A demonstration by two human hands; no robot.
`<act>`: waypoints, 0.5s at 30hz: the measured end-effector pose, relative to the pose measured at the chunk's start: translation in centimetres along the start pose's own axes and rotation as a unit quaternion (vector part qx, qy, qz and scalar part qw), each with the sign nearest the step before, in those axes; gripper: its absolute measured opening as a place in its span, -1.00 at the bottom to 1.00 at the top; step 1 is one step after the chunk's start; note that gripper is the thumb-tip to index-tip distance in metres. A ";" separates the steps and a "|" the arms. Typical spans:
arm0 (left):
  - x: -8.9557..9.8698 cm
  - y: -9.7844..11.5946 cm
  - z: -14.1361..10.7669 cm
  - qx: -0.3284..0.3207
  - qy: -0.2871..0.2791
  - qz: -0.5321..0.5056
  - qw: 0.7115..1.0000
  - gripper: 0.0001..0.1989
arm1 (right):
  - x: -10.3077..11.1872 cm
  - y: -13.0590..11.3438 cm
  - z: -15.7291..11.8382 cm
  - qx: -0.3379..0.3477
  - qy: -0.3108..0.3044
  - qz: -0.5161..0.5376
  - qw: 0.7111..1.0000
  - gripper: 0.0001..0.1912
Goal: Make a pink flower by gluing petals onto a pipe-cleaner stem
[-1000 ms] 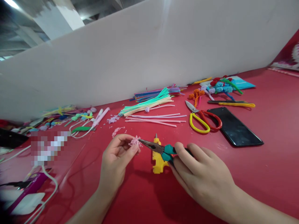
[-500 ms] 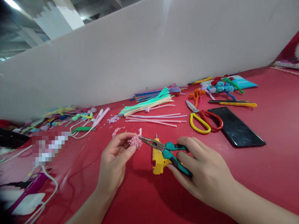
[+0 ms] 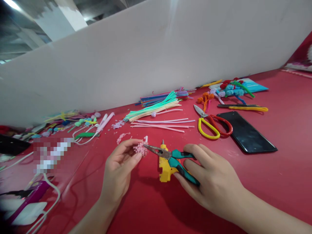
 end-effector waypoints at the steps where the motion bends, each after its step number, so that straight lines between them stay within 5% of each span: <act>1: 0.0 0.0 0.0 -0.002 -0.001 0.002 1.000 -0.78 | 0.0 0.0 0.0 0.001 0.001 -0.001 1.000 -0.87; 15: -0.3 0.3 -0.1 -0.008 -0.006 0.018 1.000 -0.81 | 0.2 -0.3 -0.1 0.036 0.027 -0.072 0.996 -0.84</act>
Point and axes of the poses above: each hand's wrist, its own z-axis towards the middle knuckle, its own x-axis out of the back of the hand, y = z × x, the point moved 3 cm from there along z, towards the middle knuckle, and after that the axes turned 13 degrees about -z, right-handed, at the moved point
